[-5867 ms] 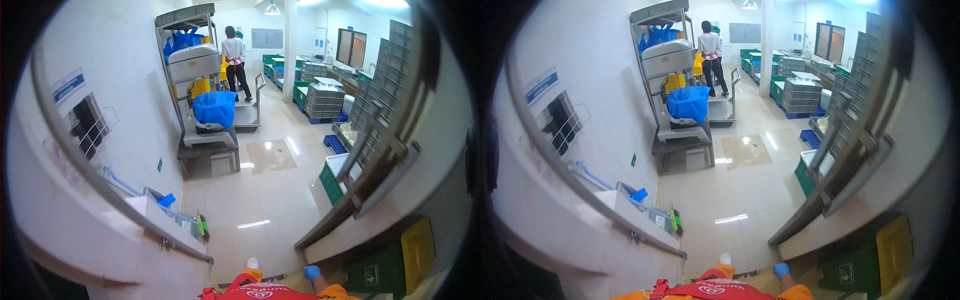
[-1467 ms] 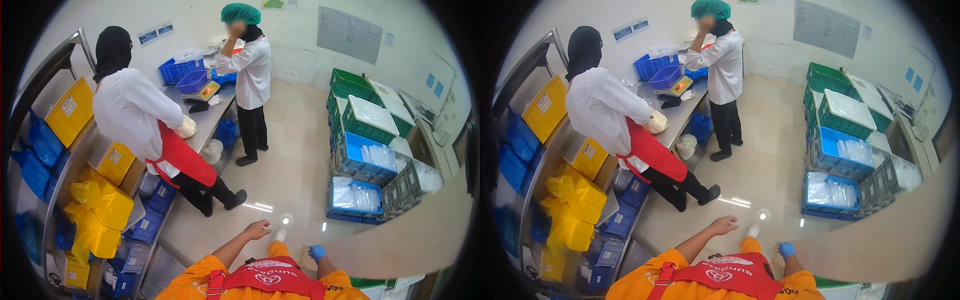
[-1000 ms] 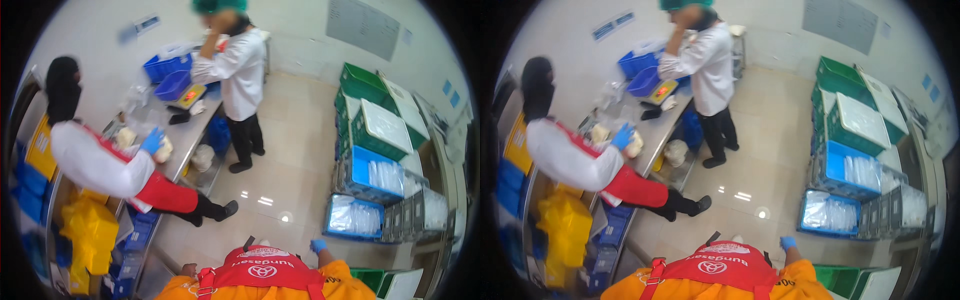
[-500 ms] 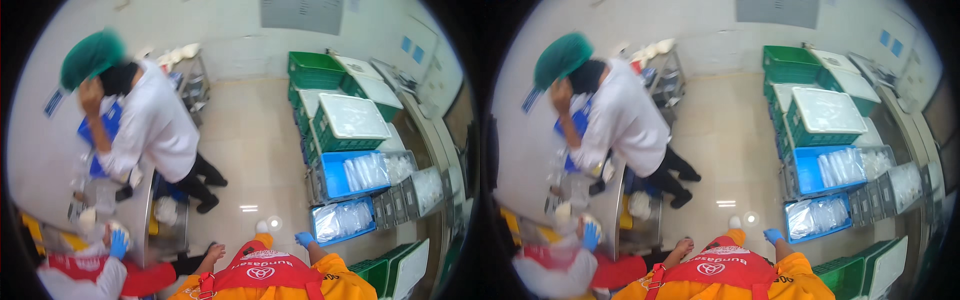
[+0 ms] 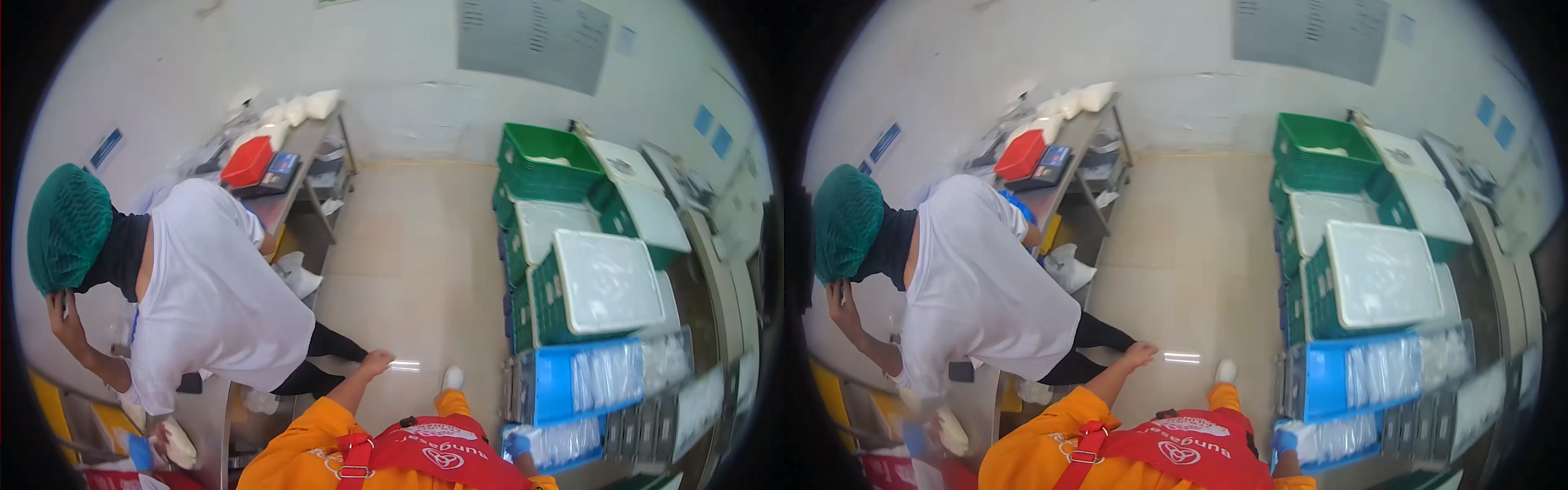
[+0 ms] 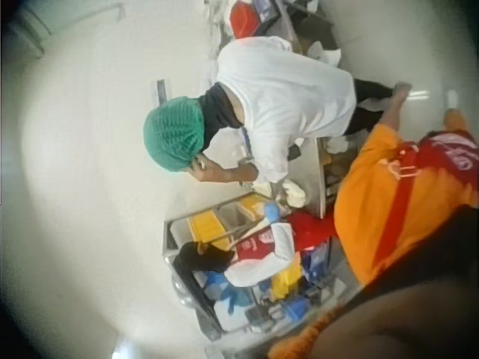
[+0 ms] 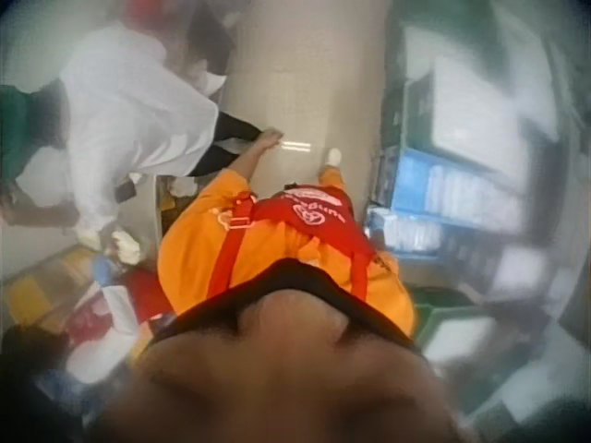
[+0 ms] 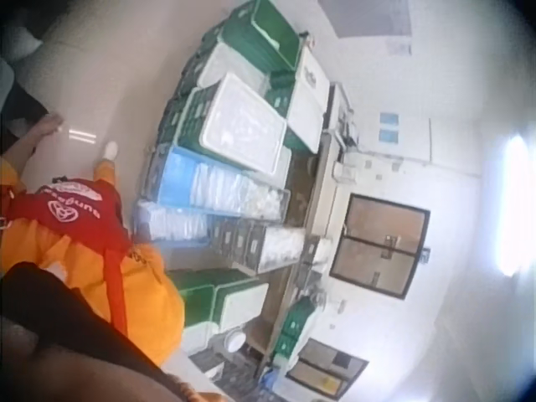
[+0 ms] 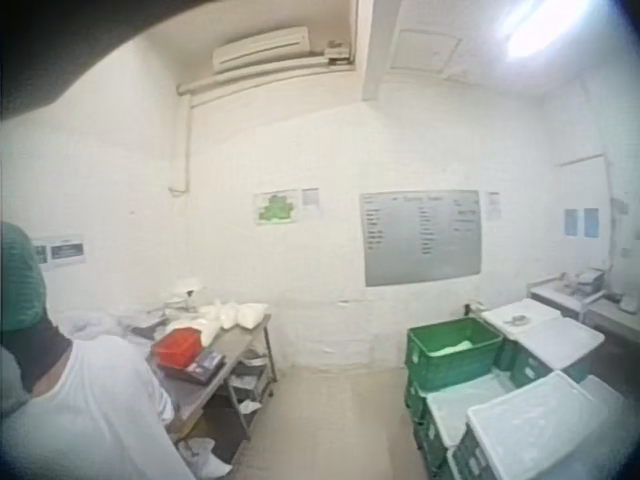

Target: The person scoops white powder from a green bin into a plastic bag using a metal scoop. They place the filled bag on a digital scale to weigh it, then move it aside. The person also handles green plastic bins and white lids, stacking them in the background.

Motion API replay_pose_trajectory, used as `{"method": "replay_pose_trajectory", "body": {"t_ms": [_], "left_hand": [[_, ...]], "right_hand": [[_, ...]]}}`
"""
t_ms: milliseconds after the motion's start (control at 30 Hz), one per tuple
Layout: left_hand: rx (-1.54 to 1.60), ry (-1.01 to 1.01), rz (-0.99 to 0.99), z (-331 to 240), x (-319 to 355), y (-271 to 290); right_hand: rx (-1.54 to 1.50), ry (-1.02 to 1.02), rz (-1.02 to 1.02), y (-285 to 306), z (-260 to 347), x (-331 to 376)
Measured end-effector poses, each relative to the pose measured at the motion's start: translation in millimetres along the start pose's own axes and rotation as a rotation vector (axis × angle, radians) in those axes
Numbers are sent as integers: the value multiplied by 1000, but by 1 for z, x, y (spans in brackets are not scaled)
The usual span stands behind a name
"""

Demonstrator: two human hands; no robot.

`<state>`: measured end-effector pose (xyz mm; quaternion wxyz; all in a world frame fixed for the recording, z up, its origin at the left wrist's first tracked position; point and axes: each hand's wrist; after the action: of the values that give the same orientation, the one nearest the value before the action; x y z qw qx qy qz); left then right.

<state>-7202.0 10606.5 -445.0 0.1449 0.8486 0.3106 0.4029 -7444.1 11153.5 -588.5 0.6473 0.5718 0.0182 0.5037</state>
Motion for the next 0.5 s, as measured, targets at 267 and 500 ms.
{"method": "replay_pose_trajectory", "body": {"t_ms": [267, 500], "left_hand": [[-96, 247, 125, 7, -93, 8], [119, 663, -60, 62, -157, 24]], "right_hand": [[12, 417, 282, 63, -6, -259], [-126, 246, -38, 365, 76, -497]]}}
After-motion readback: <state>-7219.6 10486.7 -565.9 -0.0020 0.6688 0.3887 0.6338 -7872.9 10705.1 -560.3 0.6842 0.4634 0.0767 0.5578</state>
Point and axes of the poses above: each hand's wrist, its own x-axis away from the middle knuckle, its own y-axis out of the back of the hand, z = x × y, and after that the axes turned 13 degrees about -x, right-handed
